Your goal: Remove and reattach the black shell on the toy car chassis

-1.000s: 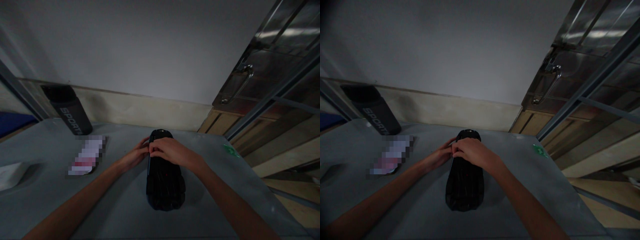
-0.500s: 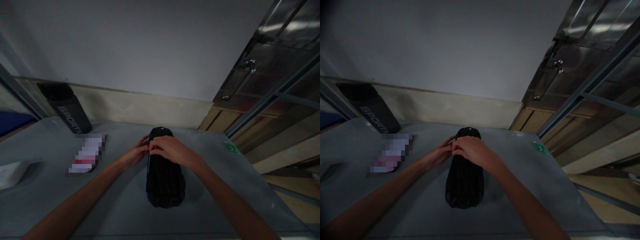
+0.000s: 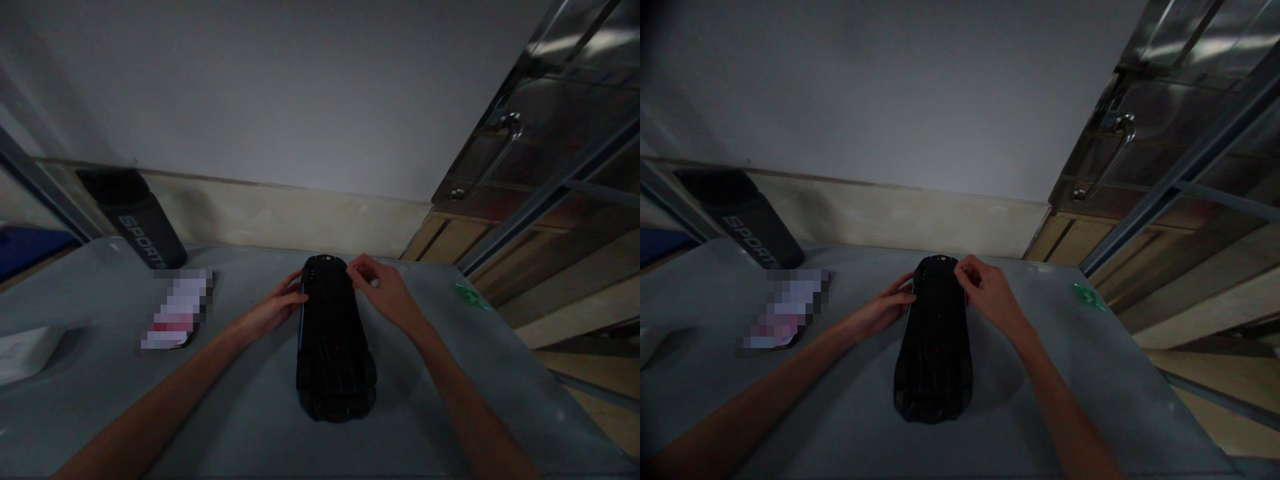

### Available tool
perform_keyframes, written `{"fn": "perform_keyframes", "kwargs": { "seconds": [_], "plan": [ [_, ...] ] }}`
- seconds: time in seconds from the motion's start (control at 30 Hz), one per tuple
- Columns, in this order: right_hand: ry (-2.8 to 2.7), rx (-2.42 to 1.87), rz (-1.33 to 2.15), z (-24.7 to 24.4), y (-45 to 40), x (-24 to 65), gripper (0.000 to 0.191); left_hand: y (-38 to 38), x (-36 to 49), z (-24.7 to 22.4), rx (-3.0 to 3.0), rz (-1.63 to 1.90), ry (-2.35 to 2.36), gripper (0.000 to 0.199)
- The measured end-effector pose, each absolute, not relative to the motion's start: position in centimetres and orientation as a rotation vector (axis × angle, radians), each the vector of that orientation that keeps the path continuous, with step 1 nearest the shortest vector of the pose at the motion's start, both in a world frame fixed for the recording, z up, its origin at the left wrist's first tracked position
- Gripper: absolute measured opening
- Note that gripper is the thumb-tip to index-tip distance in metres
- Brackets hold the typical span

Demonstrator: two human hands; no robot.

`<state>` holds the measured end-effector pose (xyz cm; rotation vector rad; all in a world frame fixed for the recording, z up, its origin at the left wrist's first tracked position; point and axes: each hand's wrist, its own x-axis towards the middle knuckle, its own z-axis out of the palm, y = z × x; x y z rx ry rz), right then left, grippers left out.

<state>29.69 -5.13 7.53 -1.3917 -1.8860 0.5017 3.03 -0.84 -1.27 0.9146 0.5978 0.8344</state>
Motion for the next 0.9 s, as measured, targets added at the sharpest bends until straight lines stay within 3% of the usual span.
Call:
{"fn": "perform_keyframes", "kwargs": {
  "seconds": [0.2,0.33,0.43,0.53,0.7,0.9],
  "plan": [
    [-1.987,-1.701,0.387,2.4,-4.7,32.8,0.019,-0.8,2.7,-1.4,0.922,0.817,0.614,0.076],
    [-2.009,-1.678,0.27,0.3,-4.4,31.9,0.023,-0.7,2.6,-1.5,0.938,0.816,0.637,0.078],
    [-1.999,-1.612,0.228,-0.3,-4.2,31.7,0.015,-0.6,2.6,-1.4,0.951,0.814,0.627,0.077],
    [-1.978,-1.565,0.221,0.0,-4.0,32.4,0.012,-0.6,2.3,-1.1,0.969,0.789,0.635,0.081],
    [-1.808,-1.465,0.168,2.4,-4.3,33.3,0.025,-0.9,1.4,-0.1,1.027,0.726,0.673,0.088],
    [-1.58,-1.107,0.006,6.0,-7.1,31.0,0.022,-0.9,1.1,0.0,1.066,0.733,0.712,0.078]
  ]
}}
